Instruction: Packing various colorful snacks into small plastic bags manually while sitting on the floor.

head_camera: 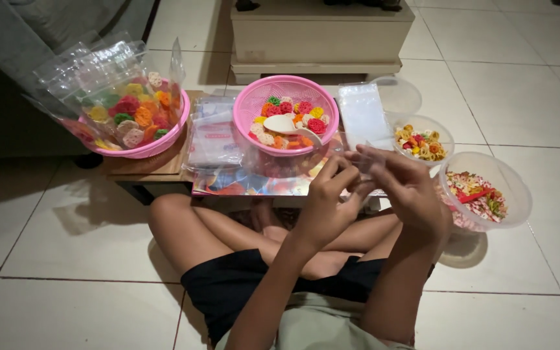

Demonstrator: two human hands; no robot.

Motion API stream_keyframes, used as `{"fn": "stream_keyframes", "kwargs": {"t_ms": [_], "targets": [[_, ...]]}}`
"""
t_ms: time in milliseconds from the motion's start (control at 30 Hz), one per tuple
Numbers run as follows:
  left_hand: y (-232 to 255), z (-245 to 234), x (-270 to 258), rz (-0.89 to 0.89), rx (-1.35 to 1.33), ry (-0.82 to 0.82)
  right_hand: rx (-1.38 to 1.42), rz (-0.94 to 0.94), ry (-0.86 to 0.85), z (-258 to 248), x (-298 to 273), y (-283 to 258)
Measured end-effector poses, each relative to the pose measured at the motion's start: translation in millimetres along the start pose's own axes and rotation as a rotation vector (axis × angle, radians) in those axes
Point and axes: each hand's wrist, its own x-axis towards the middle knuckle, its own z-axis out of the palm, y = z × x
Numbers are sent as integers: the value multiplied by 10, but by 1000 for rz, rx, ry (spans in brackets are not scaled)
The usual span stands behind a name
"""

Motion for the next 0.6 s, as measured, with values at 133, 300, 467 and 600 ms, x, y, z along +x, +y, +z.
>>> {"fn": "stream_keyframes", "kwargs": {"t_ms": [133,300,467,600], "targets": [[-20,-125,14,-18,-12,-45,-44,97,171,52,-9,82],[-29,-203,63,127,312,49,-387,-101,-19,395,88,-30],[-316,-225,39,167,592,153,-432,-62,260,528,247,430],[-527,-244,38,165,477,138,-362,23,329,625,291,403]]}}
